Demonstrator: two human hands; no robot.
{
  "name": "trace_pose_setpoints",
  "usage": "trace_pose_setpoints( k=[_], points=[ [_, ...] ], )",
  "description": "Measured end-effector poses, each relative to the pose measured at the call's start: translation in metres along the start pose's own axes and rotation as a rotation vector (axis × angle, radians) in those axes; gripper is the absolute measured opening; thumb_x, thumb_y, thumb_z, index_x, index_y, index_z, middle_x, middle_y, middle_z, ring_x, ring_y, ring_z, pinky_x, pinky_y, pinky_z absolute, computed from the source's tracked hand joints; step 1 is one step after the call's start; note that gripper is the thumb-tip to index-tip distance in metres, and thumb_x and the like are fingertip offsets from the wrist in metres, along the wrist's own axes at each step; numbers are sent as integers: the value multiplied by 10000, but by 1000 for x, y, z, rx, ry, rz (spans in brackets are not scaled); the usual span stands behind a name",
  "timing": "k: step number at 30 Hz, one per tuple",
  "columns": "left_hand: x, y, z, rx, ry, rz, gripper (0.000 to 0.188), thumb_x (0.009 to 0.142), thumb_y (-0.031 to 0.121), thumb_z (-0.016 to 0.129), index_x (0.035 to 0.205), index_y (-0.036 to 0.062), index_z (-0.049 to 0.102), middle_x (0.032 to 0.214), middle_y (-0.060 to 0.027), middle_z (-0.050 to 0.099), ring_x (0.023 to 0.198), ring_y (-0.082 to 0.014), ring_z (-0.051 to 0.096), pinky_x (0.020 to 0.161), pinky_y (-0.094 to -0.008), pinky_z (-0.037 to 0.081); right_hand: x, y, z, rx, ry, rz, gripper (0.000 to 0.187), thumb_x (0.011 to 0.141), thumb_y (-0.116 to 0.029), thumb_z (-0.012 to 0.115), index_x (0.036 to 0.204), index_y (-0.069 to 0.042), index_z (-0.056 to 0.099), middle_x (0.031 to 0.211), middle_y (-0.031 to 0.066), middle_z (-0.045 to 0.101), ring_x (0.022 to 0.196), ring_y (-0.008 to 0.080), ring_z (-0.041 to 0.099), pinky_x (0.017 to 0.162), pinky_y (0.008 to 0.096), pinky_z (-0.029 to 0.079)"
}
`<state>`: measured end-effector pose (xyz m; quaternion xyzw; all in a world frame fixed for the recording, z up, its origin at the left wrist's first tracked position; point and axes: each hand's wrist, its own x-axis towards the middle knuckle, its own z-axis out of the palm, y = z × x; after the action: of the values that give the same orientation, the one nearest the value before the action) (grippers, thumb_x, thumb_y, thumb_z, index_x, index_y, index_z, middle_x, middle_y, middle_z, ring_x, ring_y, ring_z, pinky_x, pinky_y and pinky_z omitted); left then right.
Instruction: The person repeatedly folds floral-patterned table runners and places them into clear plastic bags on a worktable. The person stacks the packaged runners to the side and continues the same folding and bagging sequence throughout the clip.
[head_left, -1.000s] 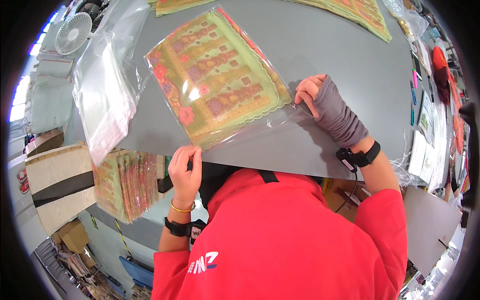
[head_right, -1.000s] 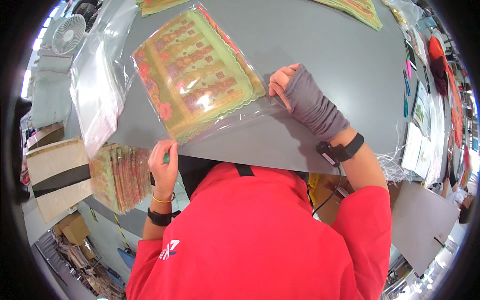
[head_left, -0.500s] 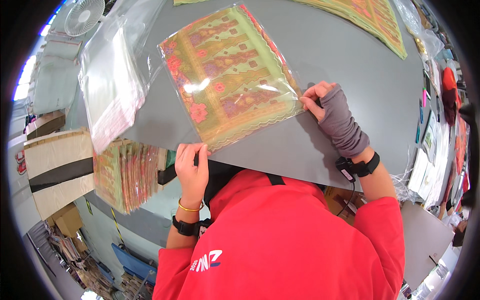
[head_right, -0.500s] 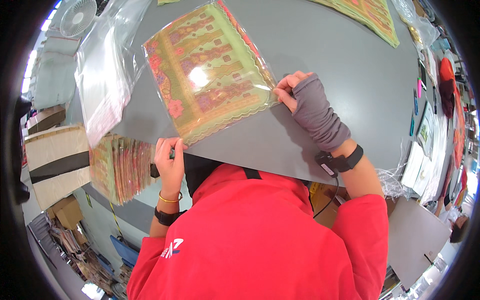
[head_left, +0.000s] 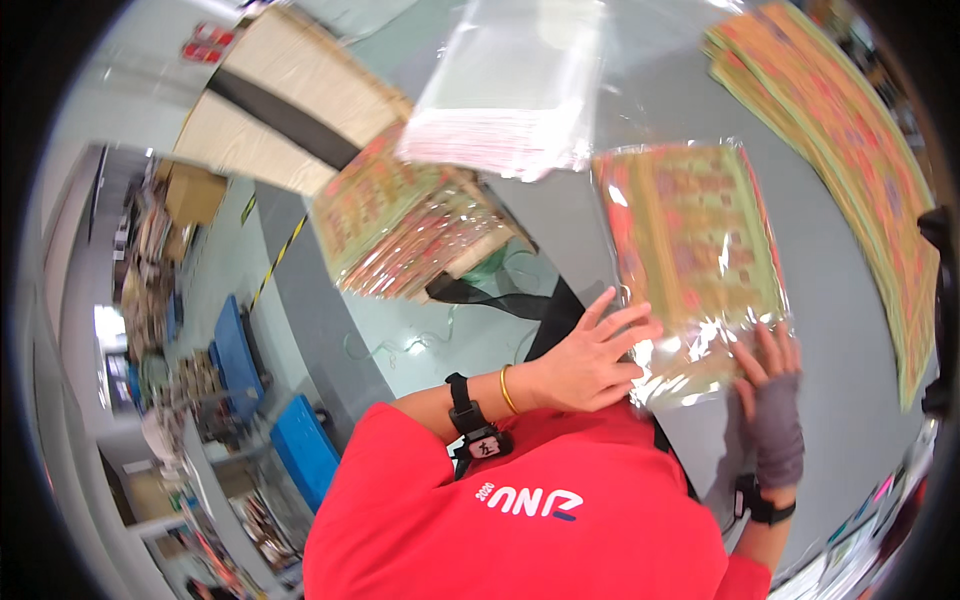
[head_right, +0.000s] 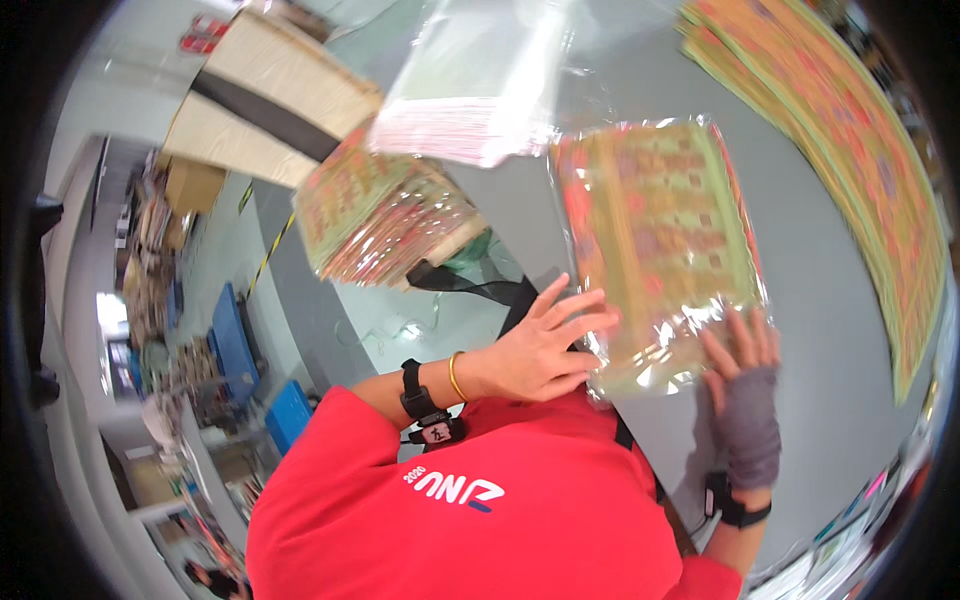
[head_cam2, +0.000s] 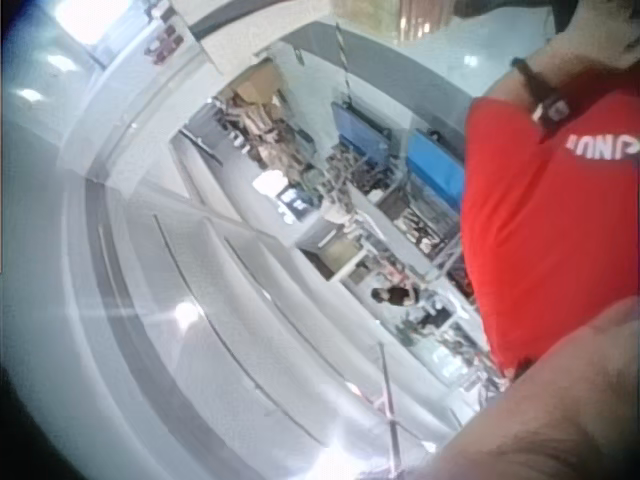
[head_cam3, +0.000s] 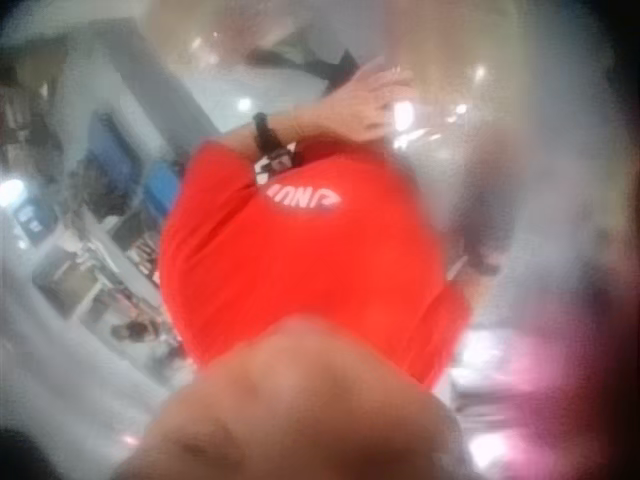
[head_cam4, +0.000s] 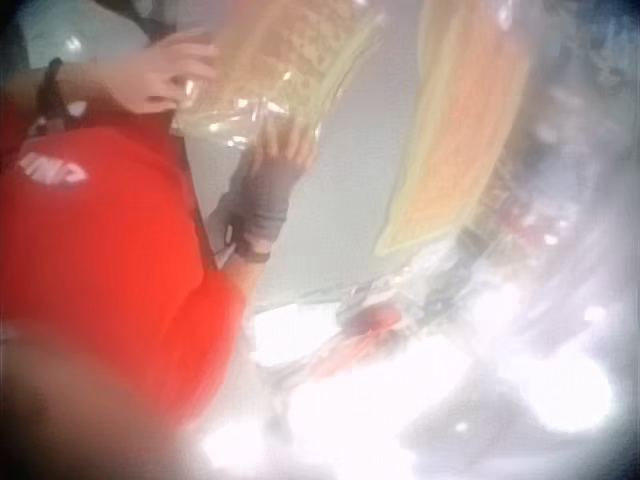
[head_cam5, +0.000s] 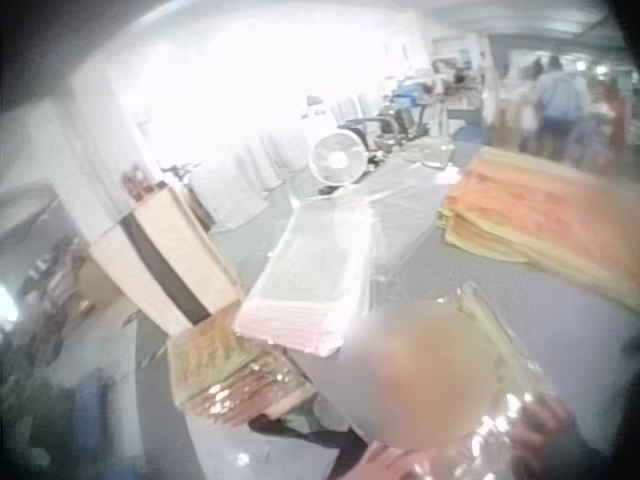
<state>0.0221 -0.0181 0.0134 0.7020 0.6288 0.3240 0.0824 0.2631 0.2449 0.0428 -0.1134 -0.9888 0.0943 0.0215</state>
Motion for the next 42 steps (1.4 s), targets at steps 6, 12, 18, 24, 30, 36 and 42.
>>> trace_pose_setpoints(
  k=[6, 12, 18, 24, 30, 36, 42],
  points=[
    [-26, -44, 0, 55, 734, -724, 481, 907, 246, 818, 1259, 51, 555, 1251, -167, 517, 1111, -326, 563, 944, -434, 512, -53, 74, 21, -7, 233, 581, 665, 985, -183, 735, 1551, 38, 463, 1487, 303, 508, 1371, 475, 480, 1169, 509, 392],
    [-41, -58, 19, -1173, 480, -926, 283, 1019, 240, 759, 1074, 37, 570, 854, -37, 673, 701, -103, 659, 519, -272, 549, -7, 25, 29, 705, 213, 939, 341, 1054, -235, 693, 1218, 45, 587, 816, 61, 619, 781, 183, 630, 723, 351, 534],
    [-107, -58, -37, -1049, 751, -842, 121, 1062, 140, 669, 1070, 73, 569, 874, 43, 562, 736, -45, 550, 618, -245, 461, 83, -31, 22, 614, 168, 555, 307, 1065, -152, 650, 827, -22, 505, 719, 16, 531, 705, 136, 531, 643, 326, 453],
    [-267, -82, -185, -571, 1199, -946, 43, 1097, 169, 605, 1128, 155, 578, 848, 86, 535, 728, -11, 484, 587, -202, 395, 287, -196, 17, 738, 202, -184, 167, 1027, -53, 623, 882, 27, 640, 752, 67, 471, 736, 160, 482, 648, 359, 407],
    [-356, -180, -301, -549, 1518, -880, 98, 1081, 190, 632, 1098, 110, 579, 851, 42, 603, 695, -53, 556, 597, -231, 445, 455, -342, 37, 989, -62, -5, 403, 1054, -369, 702, 1110, 25, 641, 845, 114, 668, 744, 170, 601, 683, 378, 532],
    [-429, -327, -277, -521, 1299, -1310, 180, 1040, 221, 673, 1106, 74, 593, 883, -11, 648, 692, -92, 597, 563, -260, 474, 428, -295, 51, 530, 59, -169, 300, 1039, -307, 696, 1093, -13, 694, 904, 191, 727, 801, 328, 708, 758, 417, 562],
    [-437, -367, -270, 367, 957, -1471, 445, 995, 299, 721, 1284, -10, 582, 999, -168, 659, 900, -313, 660, 830, -426, 543, 289, -133, 38, 447, 91, 14, 203, 1004, -230, 690, 1069, -38, 682, 932, 187, 708, 860, 393, 695, 798, 481, 555]
  ],
)
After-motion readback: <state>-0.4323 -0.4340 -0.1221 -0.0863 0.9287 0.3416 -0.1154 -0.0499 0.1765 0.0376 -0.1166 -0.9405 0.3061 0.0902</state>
